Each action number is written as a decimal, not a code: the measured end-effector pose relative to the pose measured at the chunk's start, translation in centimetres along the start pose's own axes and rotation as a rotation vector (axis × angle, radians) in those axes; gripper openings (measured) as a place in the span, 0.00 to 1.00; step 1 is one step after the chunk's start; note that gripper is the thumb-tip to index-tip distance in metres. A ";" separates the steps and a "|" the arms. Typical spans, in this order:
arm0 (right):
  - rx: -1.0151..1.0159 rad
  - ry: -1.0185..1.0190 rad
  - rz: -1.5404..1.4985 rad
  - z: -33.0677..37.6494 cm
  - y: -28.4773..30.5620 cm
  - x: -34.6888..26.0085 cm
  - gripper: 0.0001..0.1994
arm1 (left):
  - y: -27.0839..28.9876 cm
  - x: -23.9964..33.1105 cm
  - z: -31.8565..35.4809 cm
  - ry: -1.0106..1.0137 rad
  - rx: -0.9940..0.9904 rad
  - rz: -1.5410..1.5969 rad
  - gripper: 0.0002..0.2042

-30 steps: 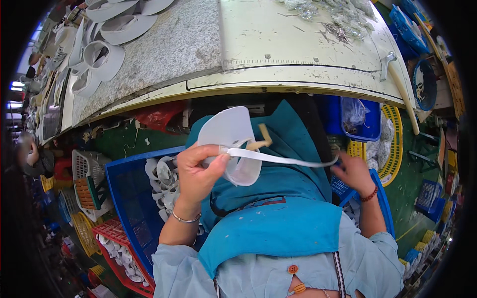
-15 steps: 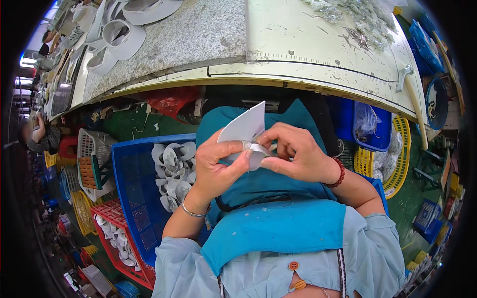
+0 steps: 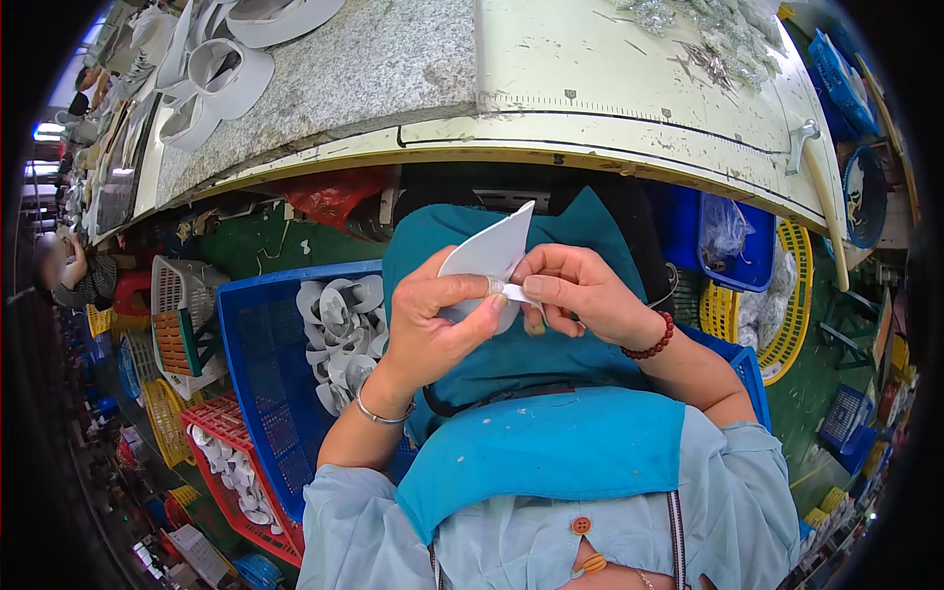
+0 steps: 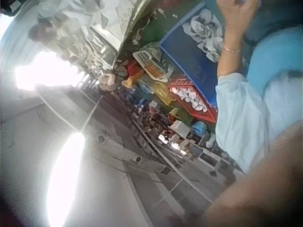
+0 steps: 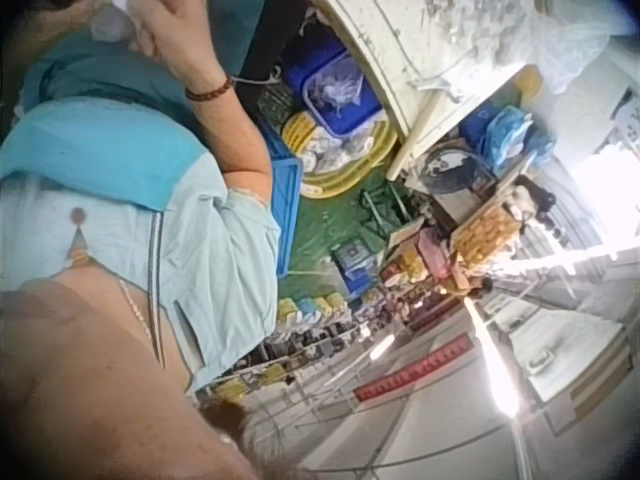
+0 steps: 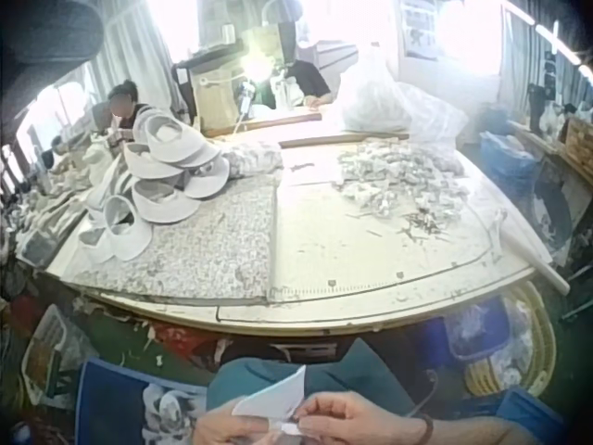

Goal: Applying thin adhesive tape to the inner rim or edge of white shoe components.

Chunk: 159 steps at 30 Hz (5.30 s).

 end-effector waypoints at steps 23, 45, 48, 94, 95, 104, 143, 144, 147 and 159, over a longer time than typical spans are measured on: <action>0.169 0.266 0.319 2.7 2.6 -3.1 0.10 | -2.4 -2.2 1.0 0.192 0.069 0.341 0.30; 0.229 0.235 0.671 2.3 2.0 -3.0 0.08 | -3.7 -4.7 2.2 0.642 0.073 0.741 0.15; 0.263 0.277 0.708 2.4 1.9 -3.2 0.08 | -3.7 -4.7 2.2 0.644 0.081 0.760 0.15; 0.491 0.373 1.036 1.9 3.9 0.0 0.07 | 24.7 -2.2 -14.0 -0.253 -0.016 -1.815 0.23; 0.492 0.384 1.038 2.1 4.1 0.0 0.07 | 26.0 -3.4 -15.1 -0.241 -0.050 -1.994 0.25; 0.562 0.215 0.779 2.6 6.1 1.2 0.08 | 18.5 -1.7 -17.7 0.437 -0.118 -0.505 0.22; 0.296 0.400 1.012 4.8 -0.2 -4.2 0.16 | -3.2 -4.4 0.9 0.618 -0.054 0.810 0.22; 0.303 0.389 1.020 4.9 -0.3 -4.3 0.16 | -3.1 -4.3 0.9 0.629 -0.063 0.783 0.23; 0.286 0.405 1.031 4.9 -0.5 -4.5 0.16 | -3.0 -4.4 1.0 0.622 -0.072 0.756 0.24; 0.256 0.509 0.846 3.4 0.0 -4.1 0.10 | -4.1 -4.8 0.8 0.584 0.005 0.823 0.22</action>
Point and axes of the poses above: each hand's wrist, its own z-axis away from the middle knuckle, its own y-axis out of the back of the hand, x = y × z, the point moved 6 cm from there along -z, towards the middle knuckle, and after that the axes turned 13 degrees about -y, right-handed, at the moved point
